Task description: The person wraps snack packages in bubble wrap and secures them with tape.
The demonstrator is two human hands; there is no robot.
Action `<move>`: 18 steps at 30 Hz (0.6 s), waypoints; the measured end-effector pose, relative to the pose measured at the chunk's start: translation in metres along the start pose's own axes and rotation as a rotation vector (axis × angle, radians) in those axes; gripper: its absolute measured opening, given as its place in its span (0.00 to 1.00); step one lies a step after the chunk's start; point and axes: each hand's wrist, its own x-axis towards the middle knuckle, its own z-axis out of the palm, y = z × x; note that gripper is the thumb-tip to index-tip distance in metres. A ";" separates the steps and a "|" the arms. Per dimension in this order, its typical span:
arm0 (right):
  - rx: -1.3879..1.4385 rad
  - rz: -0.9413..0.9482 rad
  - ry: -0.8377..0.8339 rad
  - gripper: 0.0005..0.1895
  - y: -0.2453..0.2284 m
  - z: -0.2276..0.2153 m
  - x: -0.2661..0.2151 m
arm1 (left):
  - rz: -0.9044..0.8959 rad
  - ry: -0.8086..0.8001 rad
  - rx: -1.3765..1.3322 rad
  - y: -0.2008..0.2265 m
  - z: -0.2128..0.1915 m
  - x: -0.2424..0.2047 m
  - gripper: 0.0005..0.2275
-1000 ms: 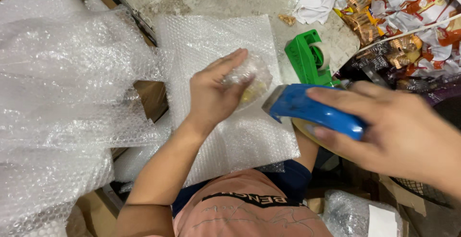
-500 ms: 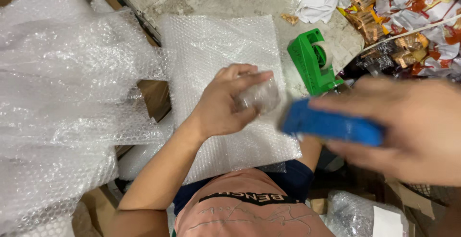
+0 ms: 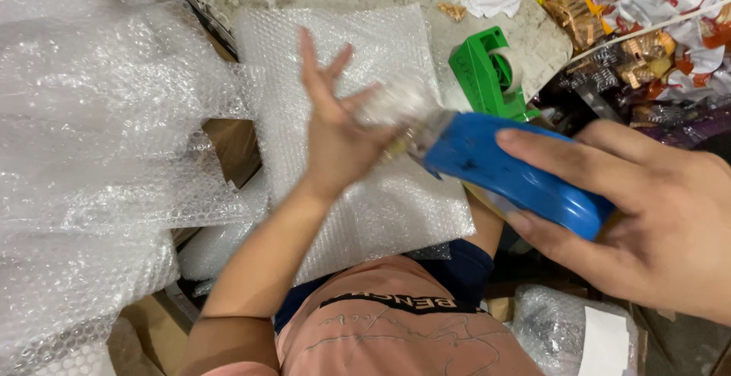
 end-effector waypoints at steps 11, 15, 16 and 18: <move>-0.617 -0.538 -0.245 0.07 -0.016 0.106 0.040 | -0.093 0.018 0.057 0.003 -0.030 0.009 0.60; -0.335 -0.238 -0.214 0.21 0.011 0.102 0.083 | -0.003 0.009 0.033 0.005 -0.044 0.009 0.52; -0.335 -0.106 -0.199 0.22 0.018 0.107 0.095 | 0.243 -0.006 0.194 0.005 -0.047 0.005 0.43; -0.355 -0.254 0.173 0.33 0.036 0.126 0.127 | 0.495 -0.038 0.353 0.005 -0.051 0.001 0.36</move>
